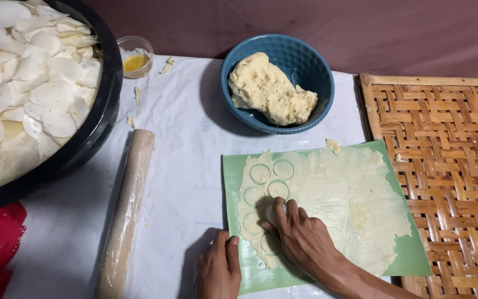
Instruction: Cutting small circular shapes out of flattened dough using a small round cutter and arranging them on a woven tray.
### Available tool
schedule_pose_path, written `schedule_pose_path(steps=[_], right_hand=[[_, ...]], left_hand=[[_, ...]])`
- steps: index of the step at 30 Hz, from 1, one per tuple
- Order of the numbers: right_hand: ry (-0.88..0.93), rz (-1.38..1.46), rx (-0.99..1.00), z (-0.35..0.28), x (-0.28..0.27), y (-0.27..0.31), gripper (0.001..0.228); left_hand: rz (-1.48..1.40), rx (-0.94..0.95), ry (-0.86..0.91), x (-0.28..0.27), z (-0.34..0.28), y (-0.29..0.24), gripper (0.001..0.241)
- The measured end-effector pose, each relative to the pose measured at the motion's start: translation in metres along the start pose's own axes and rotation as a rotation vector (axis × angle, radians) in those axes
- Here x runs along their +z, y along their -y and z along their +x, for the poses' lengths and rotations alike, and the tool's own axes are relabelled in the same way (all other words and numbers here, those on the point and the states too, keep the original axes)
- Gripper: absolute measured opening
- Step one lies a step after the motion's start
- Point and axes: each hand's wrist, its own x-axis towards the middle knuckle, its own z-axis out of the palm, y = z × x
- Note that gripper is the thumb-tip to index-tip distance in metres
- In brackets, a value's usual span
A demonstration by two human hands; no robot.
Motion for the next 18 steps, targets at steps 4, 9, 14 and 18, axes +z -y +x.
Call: schedule_pose_path(steps=[4,9,14,18], right_hand=[[0.117,0.032,0.037,0.005,-0.017,0.003,0.060],[-0.073,-0.002,-0.009,0.000,-0.004,0.001,0.058],[-0.041,0.089,0.001,0.002,-0.034,0.006,0.053],[0.233,0.258,0.354,0.001,-0.055,-0.010,0.056]], left_hand=[[-0.035,-0.136,0.079,-0.014,-0.002,-0.020,0.019],[-0.037,-0.096,0.027,-0.012,-0.001,-0.017,0.018],[-0.042,-0.042,-0.021,-0.006,0.002,-0.010,0.019],[-0.041,0.050,-0.093,-0.006,0.010,-0.011,0.020]])
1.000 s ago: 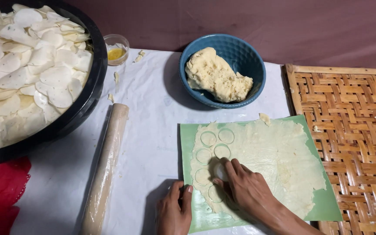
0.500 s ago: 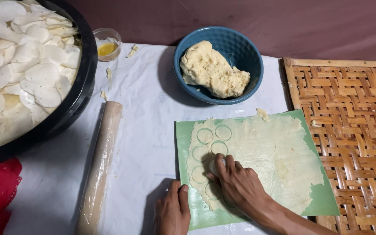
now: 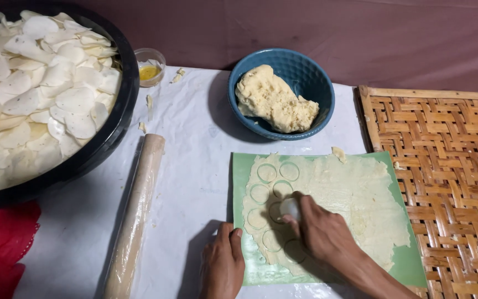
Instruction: Cutting small circular shapes out of flattened dough using a small round cutter and arranging them on a woven tray.
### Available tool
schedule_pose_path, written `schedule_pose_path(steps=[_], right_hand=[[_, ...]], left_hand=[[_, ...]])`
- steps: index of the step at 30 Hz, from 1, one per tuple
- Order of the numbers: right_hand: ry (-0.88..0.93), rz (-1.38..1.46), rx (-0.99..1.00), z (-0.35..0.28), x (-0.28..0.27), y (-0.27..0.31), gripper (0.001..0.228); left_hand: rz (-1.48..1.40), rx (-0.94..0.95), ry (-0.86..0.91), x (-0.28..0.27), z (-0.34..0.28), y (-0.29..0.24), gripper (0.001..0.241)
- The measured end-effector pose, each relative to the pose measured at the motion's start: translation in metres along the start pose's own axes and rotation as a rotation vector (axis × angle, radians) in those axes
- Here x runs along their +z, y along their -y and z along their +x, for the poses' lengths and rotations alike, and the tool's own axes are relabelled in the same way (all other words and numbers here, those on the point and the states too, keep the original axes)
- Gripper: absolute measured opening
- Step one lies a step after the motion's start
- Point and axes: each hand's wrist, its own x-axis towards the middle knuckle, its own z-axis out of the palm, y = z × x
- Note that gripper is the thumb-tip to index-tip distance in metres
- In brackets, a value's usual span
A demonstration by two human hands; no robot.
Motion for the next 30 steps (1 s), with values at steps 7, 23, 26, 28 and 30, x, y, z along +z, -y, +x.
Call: schedule_pose_path(steps=[7,23,26,28,30], right_hand=[[-0.176,-0.020,-0.032,-0.024,-0.002,-0.021,0.055],[-0.134,-0.305,-0.200,-0.008,0.038,-0.026,0.057],[-0.162,-0.320,-0.215,-0.006,0.048,-0.036,0.056],[-0.195,-0.310,-0.278,-0.005,0.047,-0.038,0.058],[-0.207,-0.311,-0.294,-0.006,0.038,-0.032,0.056]], left_hand=[[-0.066,-0.021,0.067,-0.025,0.001,-0.022,0.030],[0.073,-0.085,0.212,-0.001,-0.013,0.021,0.029],[0.078,-0.135,0.246,0.000,-0.014,0.019,0.029],[0.060,-0.150,0.244,-0.003,-0.015,0.015,0.029],[0.101,-0.200,0.267,-0.007,-0.015,0.006,0.031]])
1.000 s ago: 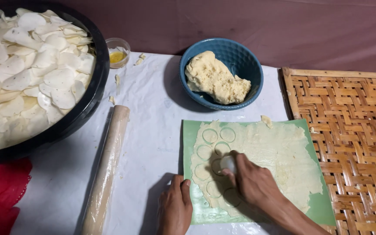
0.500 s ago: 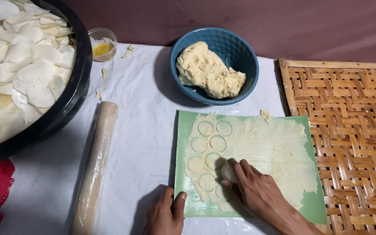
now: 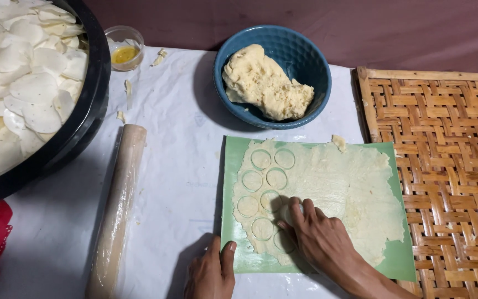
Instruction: Cutting small circular shapes out of flattened dough using a small round cutter and arranging them on a woven tray.
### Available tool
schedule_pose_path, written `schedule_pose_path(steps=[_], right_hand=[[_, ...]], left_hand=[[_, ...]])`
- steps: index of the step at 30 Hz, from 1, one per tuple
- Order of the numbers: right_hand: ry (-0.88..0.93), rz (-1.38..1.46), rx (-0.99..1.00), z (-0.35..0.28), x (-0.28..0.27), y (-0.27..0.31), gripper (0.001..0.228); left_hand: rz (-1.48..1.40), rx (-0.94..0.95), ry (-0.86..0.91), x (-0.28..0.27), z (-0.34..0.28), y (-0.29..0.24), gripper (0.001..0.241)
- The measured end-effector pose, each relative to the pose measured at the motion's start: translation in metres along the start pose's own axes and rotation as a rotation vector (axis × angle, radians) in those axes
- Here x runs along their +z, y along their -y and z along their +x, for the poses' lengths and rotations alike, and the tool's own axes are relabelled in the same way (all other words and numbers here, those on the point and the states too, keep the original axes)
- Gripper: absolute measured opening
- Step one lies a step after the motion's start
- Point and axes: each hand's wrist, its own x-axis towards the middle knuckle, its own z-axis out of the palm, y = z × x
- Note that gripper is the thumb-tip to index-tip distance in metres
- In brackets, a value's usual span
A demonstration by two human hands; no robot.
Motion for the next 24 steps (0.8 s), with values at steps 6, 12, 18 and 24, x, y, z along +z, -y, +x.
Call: schedule_pose_path(steps=[6,12,18,24], right_hand=[[0.131,0.132,0.070,-0.001,-0.016,0.000,0.058],[0.019,0.299,0.404,-0.017,-0.041,-0.011,0.056],[0.209,0.305,0.450,-0.044,-0.044,-0.005,0.059],[0.114,0.229,0.250,-0.054,-0.011,0.002,0.065]], left_hand=[[-0.084,0.034,0.020,0.007,0.004,0.005,0.031],[-0.501,0.020,-0.090,-0.010,0.002,-0.033,0.027],[-0.905,0.077,-0.054,-0.001,0.003,-0.025,0.035],[-0.756,-0.018,-0.009,0.021,0.001,-0.009,0.042]])
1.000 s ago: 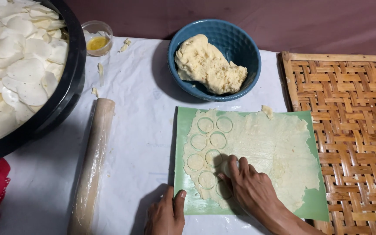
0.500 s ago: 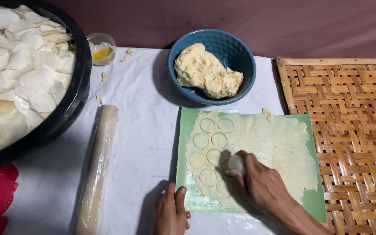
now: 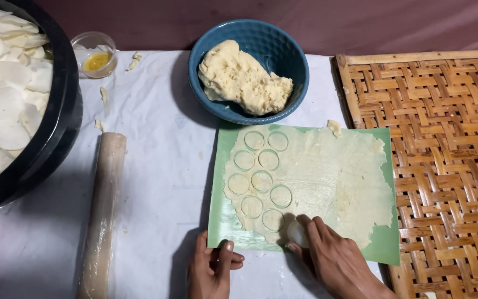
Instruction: Cutting small circular shapes out of flattened dough using a small round cutter and arranging them on a woven tray.
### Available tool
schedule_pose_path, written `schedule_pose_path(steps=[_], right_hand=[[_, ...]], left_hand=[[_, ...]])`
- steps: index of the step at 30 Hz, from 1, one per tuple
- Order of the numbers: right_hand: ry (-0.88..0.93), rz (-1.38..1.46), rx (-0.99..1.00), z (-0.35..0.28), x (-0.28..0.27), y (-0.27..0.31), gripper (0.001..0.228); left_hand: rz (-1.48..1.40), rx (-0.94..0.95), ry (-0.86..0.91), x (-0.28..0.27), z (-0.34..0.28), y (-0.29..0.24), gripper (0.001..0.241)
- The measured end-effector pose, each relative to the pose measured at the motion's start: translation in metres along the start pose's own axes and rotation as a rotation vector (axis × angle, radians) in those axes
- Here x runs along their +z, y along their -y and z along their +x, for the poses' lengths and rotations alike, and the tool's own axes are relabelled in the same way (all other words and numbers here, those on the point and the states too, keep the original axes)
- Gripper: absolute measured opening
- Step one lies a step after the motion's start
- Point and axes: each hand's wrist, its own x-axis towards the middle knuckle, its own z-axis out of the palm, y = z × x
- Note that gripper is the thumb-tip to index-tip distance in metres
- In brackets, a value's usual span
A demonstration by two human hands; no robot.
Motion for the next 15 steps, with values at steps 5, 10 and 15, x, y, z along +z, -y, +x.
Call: schedule_pose_path(steps=[5,10,15], right_hand=[[-0.082,-0.070,-0.085,0.007,0.024,-0.010,0.064],[-0.072,-0.177,-0.092,0.008,0.032,-0.003,0.058],[-0.229,-0.232,-0.166,0.004,0.043,-0.011,0.057]], left_hand=[[0.065,0.013,0.010,-0.001,-0.002,-0.008,0.037],[0.057,0.006,0.035,0.001,0.000,-0.004,0.030],[0.112,-0.015,-0.003,0.004,-0.003,-0.015,0.025]])
